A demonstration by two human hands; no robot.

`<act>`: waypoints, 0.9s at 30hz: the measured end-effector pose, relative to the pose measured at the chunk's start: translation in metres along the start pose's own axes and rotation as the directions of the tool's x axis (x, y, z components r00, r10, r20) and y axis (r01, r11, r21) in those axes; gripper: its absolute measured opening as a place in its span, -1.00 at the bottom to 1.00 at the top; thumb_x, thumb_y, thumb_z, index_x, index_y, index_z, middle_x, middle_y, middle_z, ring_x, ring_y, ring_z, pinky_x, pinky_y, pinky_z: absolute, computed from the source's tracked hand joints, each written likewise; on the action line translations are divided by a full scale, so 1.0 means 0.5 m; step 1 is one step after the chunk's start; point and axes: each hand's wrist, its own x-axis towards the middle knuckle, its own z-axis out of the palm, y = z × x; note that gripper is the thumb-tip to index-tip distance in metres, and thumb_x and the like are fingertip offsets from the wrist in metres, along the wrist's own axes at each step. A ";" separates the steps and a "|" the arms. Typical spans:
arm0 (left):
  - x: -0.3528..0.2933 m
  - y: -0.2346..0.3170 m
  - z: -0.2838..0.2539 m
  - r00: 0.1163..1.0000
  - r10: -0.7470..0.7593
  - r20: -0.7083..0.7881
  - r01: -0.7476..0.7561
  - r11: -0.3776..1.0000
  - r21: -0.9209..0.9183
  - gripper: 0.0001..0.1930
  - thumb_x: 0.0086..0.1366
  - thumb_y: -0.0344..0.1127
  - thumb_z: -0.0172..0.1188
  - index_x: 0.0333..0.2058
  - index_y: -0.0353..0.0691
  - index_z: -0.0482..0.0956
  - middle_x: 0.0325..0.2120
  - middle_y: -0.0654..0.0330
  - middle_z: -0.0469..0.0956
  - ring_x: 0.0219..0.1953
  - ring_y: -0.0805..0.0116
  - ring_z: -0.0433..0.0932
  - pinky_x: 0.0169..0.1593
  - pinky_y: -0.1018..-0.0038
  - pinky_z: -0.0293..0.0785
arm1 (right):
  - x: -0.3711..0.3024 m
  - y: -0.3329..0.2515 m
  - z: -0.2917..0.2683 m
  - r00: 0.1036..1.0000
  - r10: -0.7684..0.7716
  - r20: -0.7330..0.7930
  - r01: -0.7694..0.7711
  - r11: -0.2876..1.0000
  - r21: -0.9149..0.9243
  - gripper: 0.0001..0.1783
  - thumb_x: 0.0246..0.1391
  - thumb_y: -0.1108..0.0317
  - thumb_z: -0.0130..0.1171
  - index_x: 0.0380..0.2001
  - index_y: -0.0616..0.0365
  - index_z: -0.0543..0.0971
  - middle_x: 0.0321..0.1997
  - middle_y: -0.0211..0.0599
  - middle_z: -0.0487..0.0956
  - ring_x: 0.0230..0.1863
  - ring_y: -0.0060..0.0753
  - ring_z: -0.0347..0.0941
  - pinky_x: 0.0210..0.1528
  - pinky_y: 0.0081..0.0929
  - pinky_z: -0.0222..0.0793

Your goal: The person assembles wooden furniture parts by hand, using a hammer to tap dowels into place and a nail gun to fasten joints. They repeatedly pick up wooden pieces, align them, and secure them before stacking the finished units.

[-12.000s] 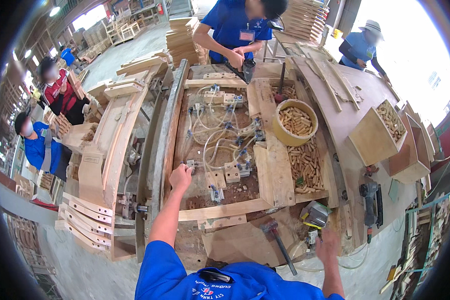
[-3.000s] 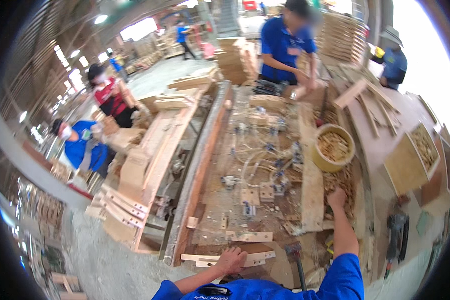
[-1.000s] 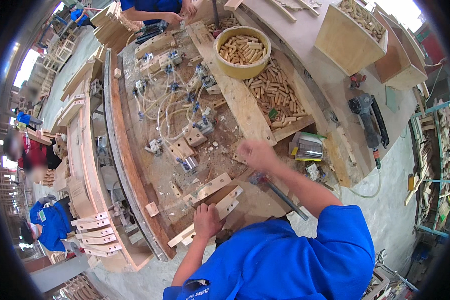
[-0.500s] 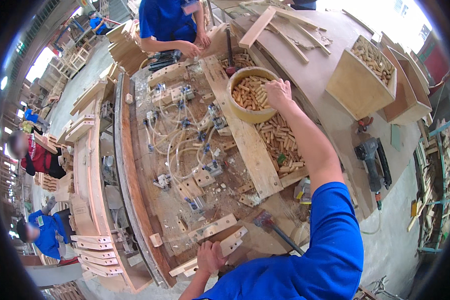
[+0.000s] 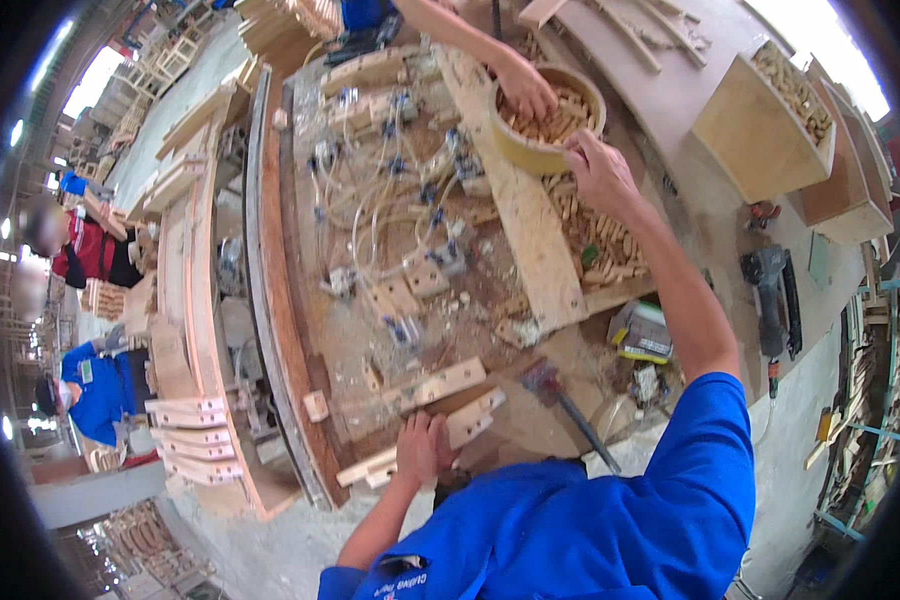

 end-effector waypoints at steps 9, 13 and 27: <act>0.008 0.015 0.005 0.998 0.020 -0.062 -0.023 0.999 -0.043 -0.27 -0.03 -0.07 0.62 0.08 -0.22 0.55 -0.15 0.02 0.47 -0.02 -0.08 0.50 0.06 0.05 0.47 | -0.656 -0.099 0.218 0.898 -0.012 0.441 -0.166 0.917 0.363 -0.81 0.27 0.31 0.29 -0.14 0.15 0.72 -0.15 -0.05 0.73 -0.13 0.07 0.67 -0.02 -0.14 0.57; -0.002 0.020 0.013 0.992 0.089 -0.088 -0.093 0.995 -0.040 -0.27 -0.05 -0.08 0.63 0.08 -0.24 0.54 -0.15 0.01 0.47 -0.02 -0.10 0.50 0.04 0.04 0.49 | -0.695 -0.135 0.259 0.903 0.091 0.421 -0.257 0.898 0.357 -0.81 0.24 0.30 0.30 -0.18 0.17 0.69 -0.13 0.01 0.71 -0.08 0.16 0.65 0.01 -0.07 0.56; -0.005 0.015 0.024 0.988 0.120 -0.093 -0.120 0.993 0.002 -0.30 -0.02 -0.01 0.60 0.05 -0.19 0.54 -0.14 0.04 0.47 0.01 -0.07 0.50 0.03 0.05 0.48 | -0.666 -0.134 0.293 0.853 -0.106 0.512 0.016 0.984 0.177 -0.85 0.19 0.33 0.27 -0.30 0.21 0.64 -0.31 0.13 0.68 -0.16 0.34 0.64 -0.11 0.15 0.54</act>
